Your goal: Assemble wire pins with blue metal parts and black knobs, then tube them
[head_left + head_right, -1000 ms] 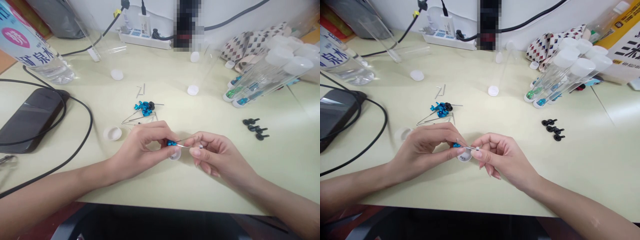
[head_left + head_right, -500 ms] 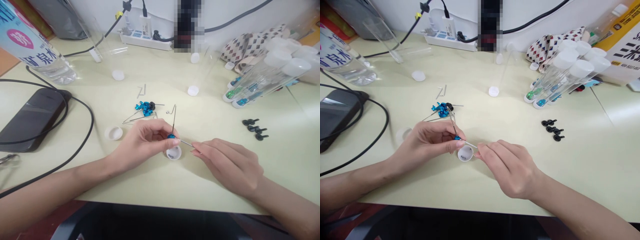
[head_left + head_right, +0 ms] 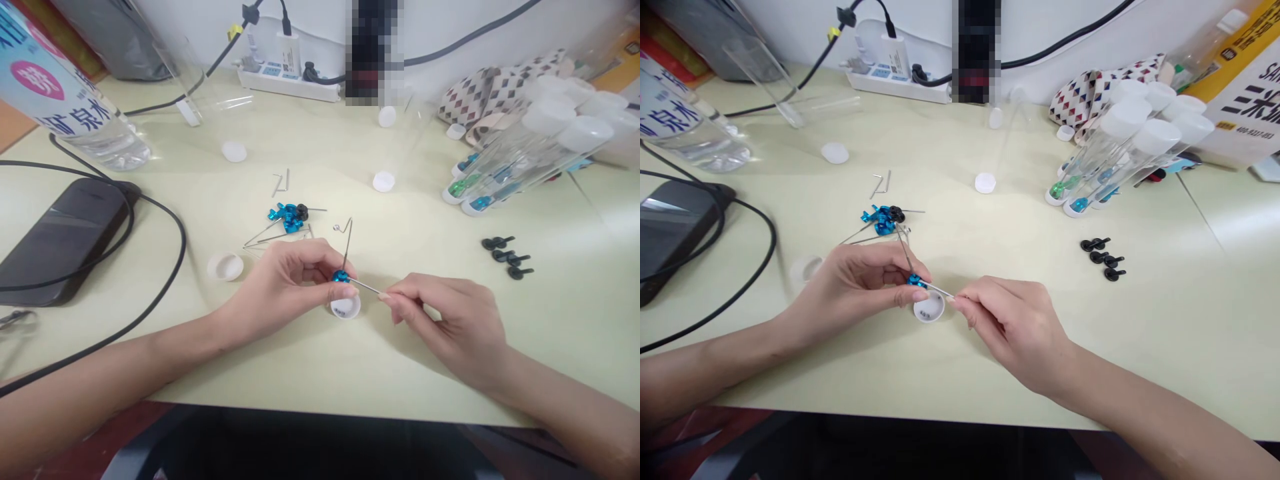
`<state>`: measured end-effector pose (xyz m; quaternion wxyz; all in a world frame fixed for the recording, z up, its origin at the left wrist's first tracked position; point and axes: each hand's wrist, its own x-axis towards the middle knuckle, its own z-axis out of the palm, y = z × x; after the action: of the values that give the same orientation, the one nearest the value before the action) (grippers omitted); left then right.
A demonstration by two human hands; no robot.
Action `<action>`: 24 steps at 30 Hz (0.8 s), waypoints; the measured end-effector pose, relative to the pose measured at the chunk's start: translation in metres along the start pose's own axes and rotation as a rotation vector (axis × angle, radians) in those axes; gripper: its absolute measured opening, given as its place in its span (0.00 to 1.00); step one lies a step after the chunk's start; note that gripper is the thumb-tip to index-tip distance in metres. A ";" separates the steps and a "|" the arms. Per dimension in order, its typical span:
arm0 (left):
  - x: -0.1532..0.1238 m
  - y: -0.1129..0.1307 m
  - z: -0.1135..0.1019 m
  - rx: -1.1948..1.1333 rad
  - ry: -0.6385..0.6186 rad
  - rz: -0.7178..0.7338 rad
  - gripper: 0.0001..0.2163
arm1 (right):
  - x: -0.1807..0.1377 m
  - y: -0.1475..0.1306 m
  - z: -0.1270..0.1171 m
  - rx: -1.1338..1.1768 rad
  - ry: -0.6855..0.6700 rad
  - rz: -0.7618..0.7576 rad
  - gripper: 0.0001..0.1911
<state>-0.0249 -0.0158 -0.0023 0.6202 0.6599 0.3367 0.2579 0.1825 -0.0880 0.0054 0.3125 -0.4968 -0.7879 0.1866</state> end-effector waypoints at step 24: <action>-0.002 0.008 0.004 -0.167 -0.037 -0.128 0.03 | -0.002 0.001 -0.020 -0.699 0.082 -0.699 0.06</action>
<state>-0.0224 -0.0194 0.0053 0.6945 0.5877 0.3438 0.2326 0.1974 -0.0892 0.0190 0.2018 -0.2847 -0.9099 -0.2242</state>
